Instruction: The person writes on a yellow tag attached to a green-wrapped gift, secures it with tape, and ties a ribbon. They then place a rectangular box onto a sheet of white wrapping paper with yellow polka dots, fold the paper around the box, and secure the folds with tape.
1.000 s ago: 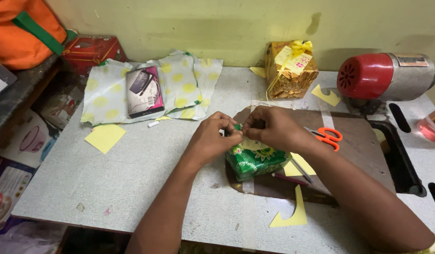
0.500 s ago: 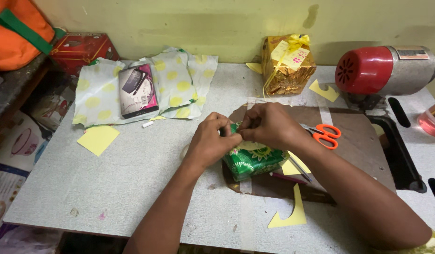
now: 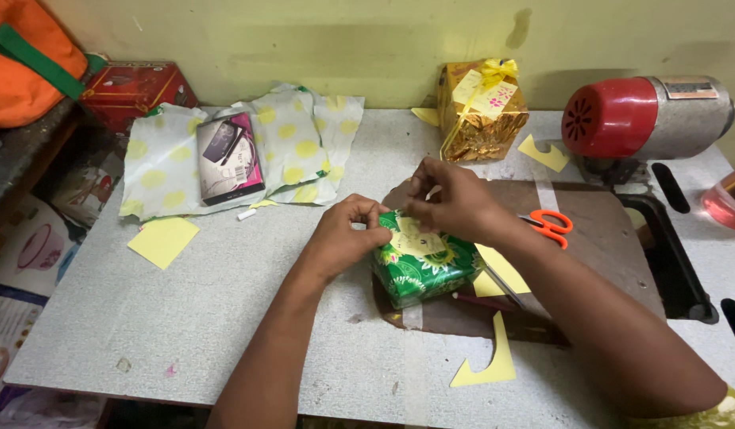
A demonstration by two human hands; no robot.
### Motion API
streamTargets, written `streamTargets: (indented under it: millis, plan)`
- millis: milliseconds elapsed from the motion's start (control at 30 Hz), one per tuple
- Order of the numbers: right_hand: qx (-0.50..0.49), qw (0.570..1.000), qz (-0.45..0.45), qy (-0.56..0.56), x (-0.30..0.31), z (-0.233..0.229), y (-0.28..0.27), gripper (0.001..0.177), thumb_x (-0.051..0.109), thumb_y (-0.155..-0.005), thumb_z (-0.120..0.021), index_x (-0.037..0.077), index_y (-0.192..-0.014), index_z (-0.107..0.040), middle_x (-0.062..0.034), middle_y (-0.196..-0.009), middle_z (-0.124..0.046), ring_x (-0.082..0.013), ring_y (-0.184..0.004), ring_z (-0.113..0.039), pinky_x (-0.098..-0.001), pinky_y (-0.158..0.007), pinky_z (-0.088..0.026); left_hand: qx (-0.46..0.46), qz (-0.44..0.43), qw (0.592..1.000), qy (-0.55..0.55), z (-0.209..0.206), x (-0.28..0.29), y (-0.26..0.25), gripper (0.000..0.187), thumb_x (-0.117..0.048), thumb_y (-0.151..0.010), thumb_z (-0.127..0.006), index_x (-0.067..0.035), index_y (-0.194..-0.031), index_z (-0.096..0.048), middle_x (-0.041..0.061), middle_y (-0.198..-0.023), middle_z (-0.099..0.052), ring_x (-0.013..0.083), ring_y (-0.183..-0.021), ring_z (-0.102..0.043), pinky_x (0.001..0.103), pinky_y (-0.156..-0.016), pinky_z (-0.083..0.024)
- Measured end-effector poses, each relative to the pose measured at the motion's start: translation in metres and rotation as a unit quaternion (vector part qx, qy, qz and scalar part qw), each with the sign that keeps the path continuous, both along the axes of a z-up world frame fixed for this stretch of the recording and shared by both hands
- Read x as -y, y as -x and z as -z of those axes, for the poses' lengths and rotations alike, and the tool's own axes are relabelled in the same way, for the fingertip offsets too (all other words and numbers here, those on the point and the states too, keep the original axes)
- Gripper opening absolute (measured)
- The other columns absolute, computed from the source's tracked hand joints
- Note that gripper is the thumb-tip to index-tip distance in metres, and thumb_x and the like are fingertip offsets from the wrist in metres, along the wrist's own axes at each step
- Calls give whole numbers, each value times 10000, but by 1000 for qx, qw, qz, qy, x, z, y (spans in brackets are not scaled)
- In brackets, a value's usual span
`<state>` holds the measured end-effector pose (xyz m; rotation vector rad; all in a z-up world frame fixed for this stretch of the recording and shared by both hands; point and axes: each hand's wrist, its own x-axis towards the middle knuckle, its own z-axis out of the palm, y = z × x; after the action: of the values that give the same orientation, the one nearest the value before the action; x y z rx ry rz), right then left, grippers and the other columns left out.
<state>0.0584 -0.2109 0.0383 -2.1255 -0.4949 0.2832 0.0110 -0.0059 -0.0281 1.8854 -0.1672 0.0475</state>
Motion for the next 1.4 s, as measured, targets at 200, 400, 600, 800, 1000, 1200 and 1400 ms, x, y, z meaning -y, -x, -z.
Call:
streamTargets:
  millis: [200,400,600,800,1000,1200,1400]
  plan:
    - [86,989,-18,122,-3,-8,8,485,283,-661,-932,61,-985,-648,-53,-872,-691,-177,-812,-685,-350,-728,-547,-9,5,1000,-5,-3,-1,2,253,-180,-717,-765,-77,-629,-552,74,-1172,-707,229,-1115,-671,408,-998,-508]
    - [78,996,-23,48,-1,1,3,281,170,-756,-831,43,-937,-657,-55,-836,-698,-155,-725,-687,-336,-653,-555,-4,2,1000,-10,-3,-1,2,235,-133,-707,-761,-74,-623,-550,78,-1165,-715,222,-1106,-667,378,-1010,-487]
    - [-113,982,-5,-150,20,9,-18,186,30,-912,-637,29,-1086,-573,-72,-930,-663,-191,-725,-719,-364,-631,-608,-43,-32,995,89,5,7,-4,339,-273,-822,-801,-95,-1054,-630,69,-1030,-705,150,-983,-640,300,-881,-529]
    - [84,982,-119,-124,45,-6,-6,279,-66,-880,-534,38,-1129,-607,-83,-1059,-726,-181,-991,-725,-339,-840,-568,1,-5,997,71,16,11,-11,436,-280,-836,-813,-38,-1156,-644,46,-1039,-690,133,-958,-640,294,-856,-545]
    - [428,880,-197,56,63,6,48,338,-19,-762,-633,62,-1085,-696,-104,-1104,-718,-277,-1038,-688,-457,-955,-484,4,12,998,59,18,11,-12,379,-294,-860,-796,-56,-1133,-684,57,-1037,-728,140,-951,-655,297,-856,-530]
    - [576,777,-243,78,74,29,51,266,70,-849,-689,30,-1107,-637,-125,-1341,-688,-243,-1244,-643,-441,-1023,-476,-19,-18,1000,-4,12,13,-8,379,-340,-850,-774,-81,-1116,-698,47,-1034,-747,141,-930,-669,305,-832,-540]
    - [143,976,-136,-95,87,22,37,338,138,-936,-633,104,-1273,-625,-112,-1564,-527,-250,-1524,-418,-416,-1146,-407,3,-40,999,-17,7,5,-12,339,-356,-929,-707,-60,-1094,-726,50,-1024,-765,122,-944,-680,285,-878,-531]
